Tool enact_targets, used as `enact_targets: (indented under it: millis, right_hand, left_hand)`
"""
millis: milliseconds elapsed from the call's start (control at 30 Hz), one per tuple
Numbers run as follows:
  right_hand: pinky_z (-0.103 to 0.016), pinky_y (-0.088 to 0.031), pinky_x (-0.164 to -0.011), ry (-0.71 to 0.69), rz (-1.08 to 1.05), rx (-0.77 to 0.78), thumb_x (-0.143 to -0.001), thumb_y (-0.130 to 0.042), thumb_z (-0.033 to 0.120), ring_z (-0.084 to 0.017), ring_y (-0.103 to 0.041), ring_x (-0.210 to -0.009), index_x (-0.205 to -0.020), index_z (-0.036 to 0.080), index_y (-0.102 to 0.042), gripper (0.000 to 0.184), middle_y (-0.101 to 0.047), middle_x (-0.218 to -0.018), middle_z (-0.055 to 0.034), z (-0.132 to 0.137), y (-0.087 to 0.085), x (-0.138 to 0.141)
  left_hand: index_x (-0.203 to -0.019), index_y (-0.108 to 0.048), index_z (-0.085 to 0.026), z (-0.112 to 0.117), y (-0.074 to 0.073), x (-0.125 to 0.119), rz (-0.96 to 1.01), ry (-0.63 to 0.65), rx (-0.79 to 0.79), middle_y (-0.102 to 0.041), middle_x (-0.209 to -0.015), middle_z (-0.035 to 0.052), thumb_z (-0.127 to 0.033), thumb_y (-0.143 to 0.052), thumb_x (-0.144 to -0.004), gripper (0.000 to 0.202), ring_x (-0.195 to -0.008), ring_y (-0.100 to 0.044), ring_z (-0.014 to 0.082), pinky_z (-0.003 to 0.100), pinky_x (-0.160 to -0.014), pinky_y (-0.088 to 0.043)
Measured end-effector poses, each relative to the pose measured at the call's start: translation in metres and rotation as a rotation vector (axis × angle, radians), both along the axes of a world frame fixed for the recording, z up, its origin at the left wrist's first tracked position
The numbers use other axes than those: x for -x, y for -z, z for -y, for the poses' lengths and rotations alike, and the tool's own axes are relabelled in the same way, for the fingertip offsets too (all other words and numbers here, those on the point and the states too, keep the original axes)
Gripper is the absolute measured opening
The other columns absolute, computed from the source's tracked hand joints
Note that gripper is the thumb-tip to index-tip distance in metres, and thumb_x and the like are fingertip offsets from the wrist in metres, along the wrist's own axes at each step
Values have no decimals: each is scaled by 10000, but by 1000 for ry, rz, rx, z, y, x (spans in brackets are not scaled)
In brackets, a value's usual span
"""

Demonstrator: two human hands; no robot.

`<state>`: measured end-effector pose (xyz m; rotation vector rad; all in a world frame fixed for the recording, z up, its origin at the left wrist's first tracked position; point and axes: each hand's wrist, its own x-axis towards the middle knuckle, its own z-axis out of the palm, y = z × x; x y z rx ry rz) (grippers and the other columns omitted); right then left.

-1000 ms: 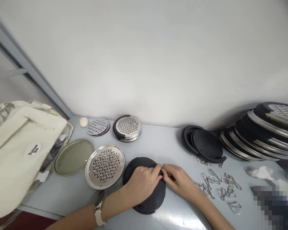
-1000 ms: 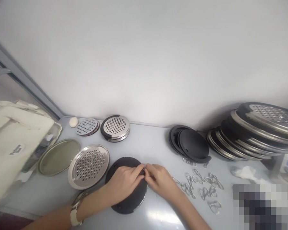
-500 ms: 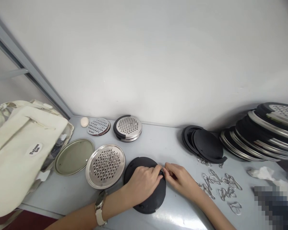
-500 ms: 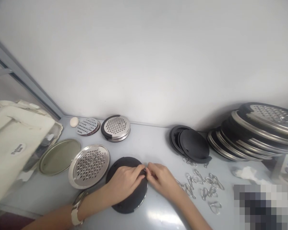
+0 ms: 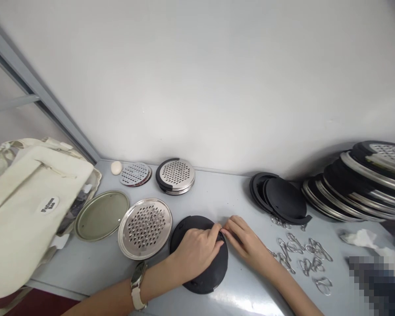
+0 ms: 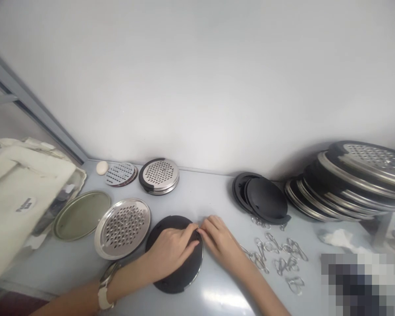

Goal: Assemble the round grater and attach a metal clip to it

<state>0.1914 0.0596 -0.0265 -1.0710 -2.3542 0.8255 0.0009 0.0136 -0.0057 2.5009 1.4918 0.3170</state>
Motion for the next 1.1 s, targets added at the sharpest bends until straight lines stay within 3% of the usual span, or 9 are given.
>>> enact_targets:
  millis: [100, 267, 700, 1100]
  right_hand:
    - [-340, -454, -781, 6, -27, -41, -1004, -381, 254, -192, -521, -866, -856, 215, -509, 198, -545, -896, -53, -2, 0, 0]
    - [-351, -433, -746, -28, 9, -68, -1005, -391, 271, -192, -512, -770, -830, 218, -511, 219, -574, -798, -29, -3, 3, -1]
    - [-292, -472, -733, 20, -55, 143, -982, -430, 294, -168, -580, -788, -913, 220, -506, 127, -590, -874, -28, 3, -3, 0]
    - [-331, -485, -778, 8, -86, 20, -986, -406, 246, -199, -579, -868, -934, 221, -571, 175, -628, -897, -52, -2, -5, 1]
  left_hand:
    - [-1108, -440, -180, 1, 0, 0, 17, -1, -6, -651, -782, 11, -277, -412, -984, 159, -692, -659, 183, 275, -589, -480]
    - [-1092, -445, -178, 0, -1, 0, 9, -5, 12, -650, -780, 12, -273, -424, -979, 149, -690, -659, 196, 289, -583, -484]
    - [-1067, -429, -179, 0, 0, -1, 6, -7, 22, -652, -792, 17, -276, -420, -982, 130, -693, -658, 199, 290, -596, -490]
    - [-1079, -417, -175, 0, -1, -1, 8, -9, 15, -650, -791, 11, -270, -439, -974, 143, -700, -657, 200, 294, -588, -488]
